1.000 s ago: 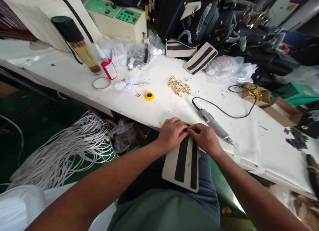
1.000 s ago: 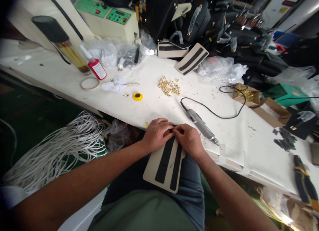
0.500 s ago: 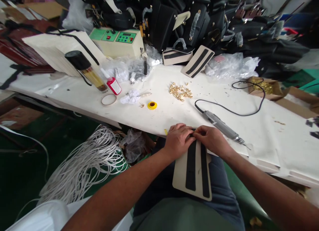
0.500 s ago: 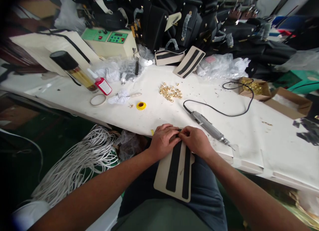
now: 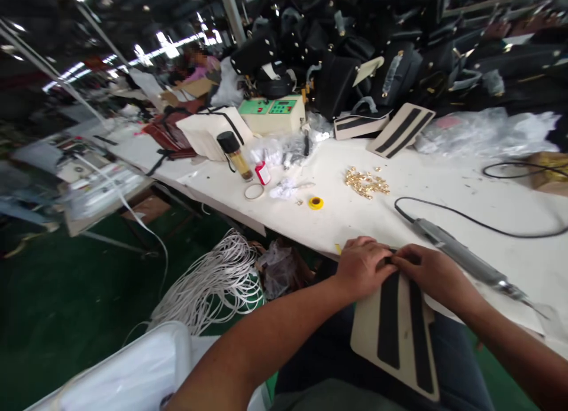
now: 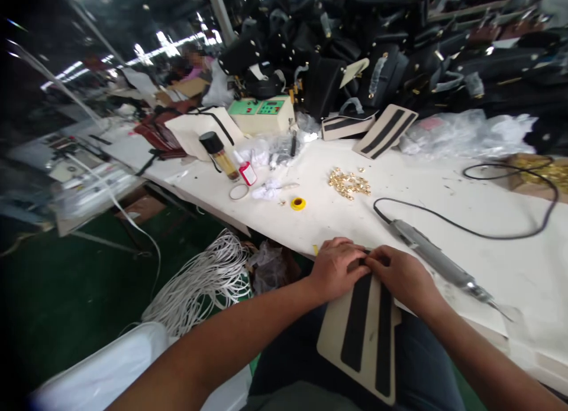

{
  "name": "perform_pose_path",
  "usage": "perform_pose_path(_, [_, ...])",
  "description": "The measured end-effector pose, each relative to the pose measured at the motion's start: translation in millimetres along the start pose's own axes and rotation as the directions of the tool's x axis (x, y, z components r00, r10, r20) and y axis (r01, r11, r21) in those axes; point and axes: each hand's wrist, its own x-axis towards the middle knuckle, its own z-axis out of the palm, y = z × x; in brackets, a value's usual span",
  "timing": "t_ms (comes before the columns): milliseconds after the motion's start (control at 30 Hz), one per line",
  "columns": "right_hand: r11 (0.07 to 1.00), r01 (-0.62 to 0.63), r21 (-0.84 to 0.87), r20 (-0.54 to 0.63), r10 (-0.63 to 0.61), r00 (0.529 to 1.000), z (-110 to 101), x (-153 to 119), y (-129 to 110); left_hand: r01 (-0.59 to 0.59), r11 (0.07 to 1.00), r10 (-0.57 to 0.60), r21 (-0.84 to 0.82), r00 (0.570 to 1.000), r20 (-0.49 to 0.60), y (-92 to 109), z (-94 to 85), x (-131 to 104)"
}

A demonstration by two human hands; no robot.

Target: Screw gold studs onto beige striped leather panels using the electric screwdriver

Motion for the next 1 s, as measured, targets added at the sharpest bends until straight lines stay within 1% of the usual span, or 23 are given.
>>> perform_pose_path(67, [1.0, -0.005, 0.016, 0.041, 0.005, 0.999, 4.2, 4.8, 7.1, 0.014, 1.0, -0.014, 0.021, 1.0, 0.0, -3.5, 2.9, -0.2])
perform_pose_path(133, [1.0, -0.013, 0.023, 0.057, 0.011, 0.998, 5.4, 6.7, 6.7, 0.019, 0.999, -0.019, 0.033, 1.0, 0.002, -5.0, 3.0, 0.3])
perform_pose_path(233, [0.999, 0.001, 0.036, 0.028, -0.002, 1.0, -0.1, -2.9, -8.3, 0.019, 0.999, -0.019, 0.028, 1.0, 0.006, 1.3, -2.7, 1.9])
perform_pose_path(333, [0.993, 0.051, 0.102, -0.017, -0.05, 0.999, -10.4, -13.9, -26.5, 0.028, 1.0, -0.027, 0.012, 1.0, -0.015, 7.5, -10.2, 4.9])
perform_pose_path(367, [0.992, 0.071, 0.102, -0.056, -0.065, 0.996, -15.0, -14.1, -29.3, 0.021, 1.0, -0.021, 0.015, 1.0, -0.018, 6.4, -11.4, 6.5])
perform_pose_path(400, [0.995, 0.081, 0.051, -0.136, -0.074, 0.988, -20.8, -12.5, -29.5, 0.005, 1.0, -0.004, 0.02, 1.0, -0.019, 3.5, -11.5, 8.5])
perform_pose_path(433, [0.997, 0.07, -0.035, -0.243, -0.076, 0.967, -28.1, -9.5, -26.9, -0.026, 0.999, 0.027, 0.025, 0.999, -0.02, -0.9, -10.5, 10.9])
perform_pose_path(467, [0.989, 0.062, -0.134, -0.338, -0.104, 0.935, -36.7, -6.0, -21.8, -0.049, 0.998, 0.05, 0.036, 0.998, -0.033, -6.4, -8.4, 13.4])
perform_pose_path(500, [0.971, 0.03, -0.237, -0.399, -0.125, 0.908, -46.4, -2.7, -14.8, -0.081, 0.996, 0.083, 0.049, 0.996, -0.039, -12.2, -5.7, 16.0])
perform_pose_path(533, [0.946, -0.025, -0.323, -0.425, -0.121, 0.897, -56.3, 0.0, -6.5, -0.116, 0.991, 0.119, 0.06, 0.991, -0.053, -17.9, -2.7, 18.4])
perform_pose_path(600, [0.901, -0.149, -0.408, -0.422, -0.041, 0.906, -73.4, 3.0, 10.8, -0.16, 0.984, 0.166, 0.076, 0.983, -0.081, -27.3, 2.8, 22.3])
perform_pose_path(667, [0.881, -0.221, -0.417, -0.387, 0.047, 0.921, -82.2, 4.2, 24.9, -0.193, 0.977, 0.201, 0.086, 0.974, -0.104, -33.3, 6.3, 24.5])
perform_pose_path(700, [0.882, -0.229, -0.412, -0.368, 0.068, 0.927, -82.9, 4.8, 29.6, -0.206, 0.974, 0.216, 0.089, 0.97, -0.11, -35.1, 7.3, 25.1])
perform_pose_path(767, [0.887, -0.216, -0.408, -0.339, 0.073, 0.938, -79.0, 6.7, 33.8, -0.224, 0.97, 0.234, 0.094, 0.965, -0.115, -36.8, 8.2, 25.6])
perform_pose_path(900, [0.902, -0.172, -0.395, -0.299, 0.051, 0.953, -68.4, 13.2, 30.0, -0.226, 0.969, 0.237, 0.103, 0.965, -0.111, -36.8, 7.8, 26.4])
perform_pose_path(1000, [0.934, -0.144, -0.328, -0.271, 0.053, 0.961, -71.4, 17.4, 29.8, -0.221, 0.969, 0.233, 0.107, 0.966, -0.111, -36.1, 6.9, 26.7])
